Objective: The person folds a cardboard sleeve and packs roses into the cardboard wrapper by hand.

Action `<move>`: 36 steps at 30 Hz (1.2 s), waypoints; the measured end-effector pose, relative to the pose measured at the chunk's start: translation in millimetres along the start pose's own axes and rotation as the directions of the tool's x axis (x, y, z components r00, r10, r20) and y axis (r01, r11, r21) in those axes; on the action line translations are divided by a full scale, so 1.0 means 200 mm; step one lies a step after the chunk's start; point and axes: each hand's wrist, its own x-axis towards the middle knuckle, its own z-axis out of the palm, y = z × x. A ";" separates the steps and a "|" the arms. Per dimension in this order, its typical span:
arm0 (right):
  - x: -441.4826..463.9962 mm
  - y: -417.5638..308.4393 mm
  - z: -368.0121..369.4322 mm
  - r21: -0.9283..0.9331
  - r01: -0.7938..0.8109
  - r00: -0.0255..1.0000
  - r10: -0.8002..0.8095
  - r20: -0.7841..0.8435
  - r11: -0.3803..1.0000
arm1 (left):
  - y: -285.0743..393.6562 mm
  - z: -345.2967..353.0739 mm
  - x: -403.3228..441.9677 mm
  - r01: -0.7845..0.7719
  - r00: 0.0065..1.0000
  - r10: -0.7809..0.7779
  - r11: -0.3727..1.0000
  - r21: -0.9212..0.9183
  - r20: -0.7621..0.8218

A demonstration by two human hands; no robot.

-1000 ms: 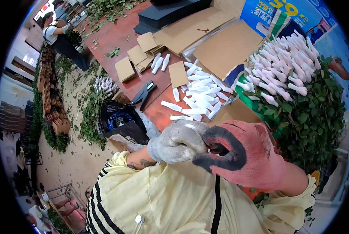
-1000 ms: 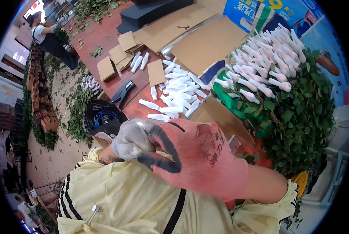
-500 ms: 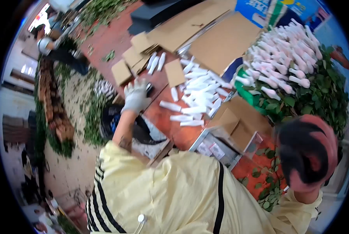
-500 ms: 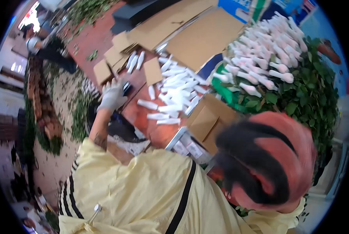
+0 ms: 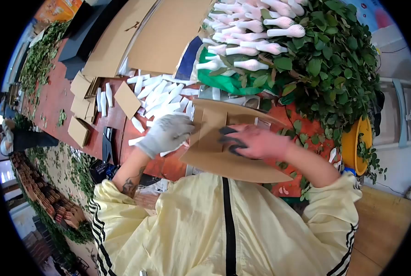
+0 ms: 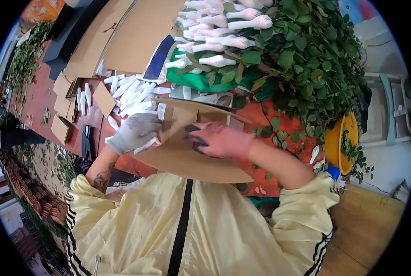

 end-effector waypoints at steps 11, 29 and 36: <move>0.23 0.09 0.24 -0.499 -0.040 0.961 0.171 0.220 0.866 | -0.02 0.18 0.15 -0.182 0.918 0.067 0.947 0.266 0.392; -0.49 0.00 -1.15 -0.191 -0.377 0.519 0.036 -0.854 0.906 | 0.36 -0.65 0.37 -0.027 0.931 0.175 0.908 -0.418 0.320; -0.20 0.57 -1.65 -0.355 -0.674 0.482 0.021 -0.876 0.648 | 0.61 -0.85 1.09 -0.220 0.962 0.227 0.973 0.063 -0.154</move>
